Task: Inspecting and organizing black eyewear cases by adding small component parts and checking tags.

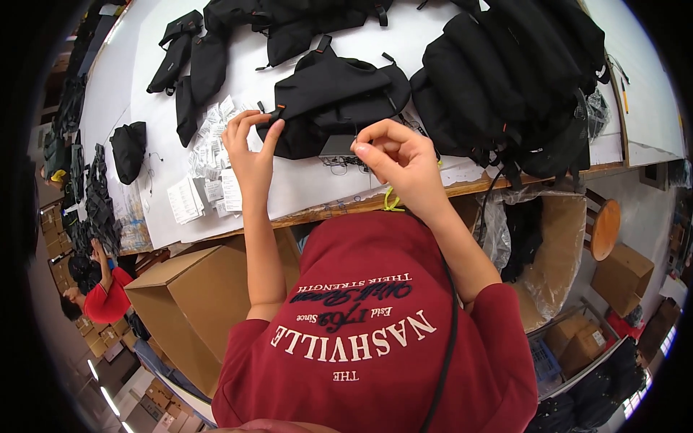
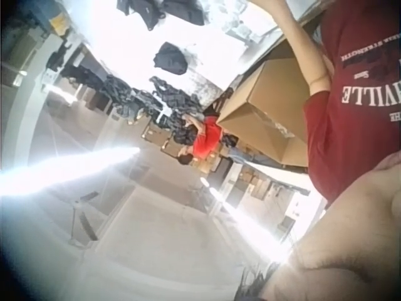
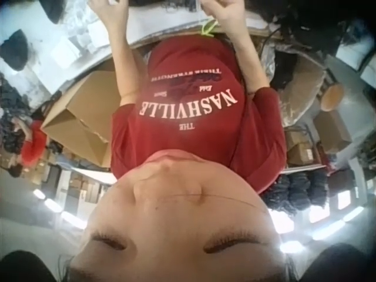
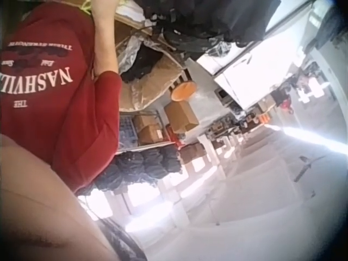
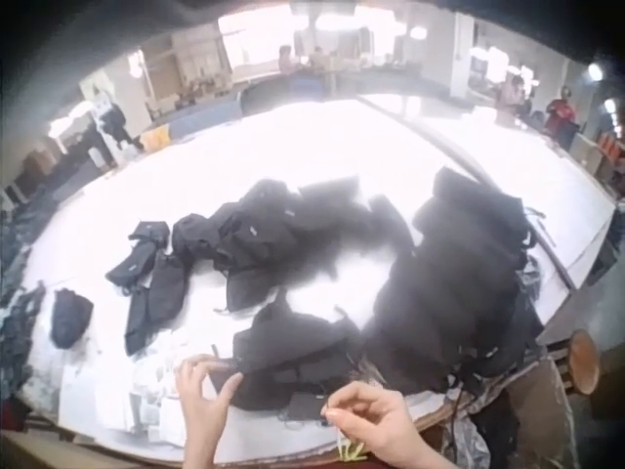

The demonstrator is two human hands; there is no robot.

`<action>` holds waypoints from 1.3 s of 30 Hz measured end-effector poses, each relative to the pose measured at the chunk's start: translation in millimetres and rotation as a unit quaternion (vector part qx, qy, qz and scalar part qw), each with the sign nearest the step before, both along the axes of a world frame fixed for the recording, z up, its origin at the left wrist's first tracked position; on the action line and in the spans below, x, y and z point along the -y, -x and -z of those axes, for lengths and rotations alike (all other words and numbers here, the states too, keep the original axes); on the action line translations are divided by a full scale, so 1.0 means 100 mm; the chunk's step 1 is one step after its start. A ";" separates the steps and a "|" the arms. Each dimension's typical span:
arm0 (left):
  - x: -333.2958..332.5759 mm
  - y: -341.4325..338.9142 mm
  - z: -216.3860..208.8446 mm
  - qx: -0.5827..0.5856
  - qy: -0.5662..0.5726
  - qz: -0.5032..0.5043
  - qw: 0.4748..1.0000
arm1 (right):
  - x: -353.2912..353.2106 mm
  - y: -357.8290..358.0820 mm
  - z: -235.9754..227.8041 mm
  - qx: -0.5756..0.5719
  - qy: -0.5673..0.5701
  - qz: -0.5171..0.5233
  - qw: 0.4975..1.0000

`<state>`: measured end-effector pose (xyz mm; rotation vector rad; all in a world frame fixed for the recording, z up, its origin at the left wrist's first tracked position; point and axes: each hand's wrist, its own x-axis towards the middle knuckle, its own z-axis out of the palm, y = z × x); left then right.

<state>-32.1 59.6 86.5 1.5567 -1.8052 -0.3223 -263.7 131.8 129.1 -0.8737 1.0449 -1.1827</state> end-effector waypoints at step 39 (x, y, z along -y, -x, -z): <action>-0.61 0.30 -0.14 -0.376 -0.211 0.108 0.896 | 0.03 -0.23 0.19 -0.261 0.037 -0.112 0.958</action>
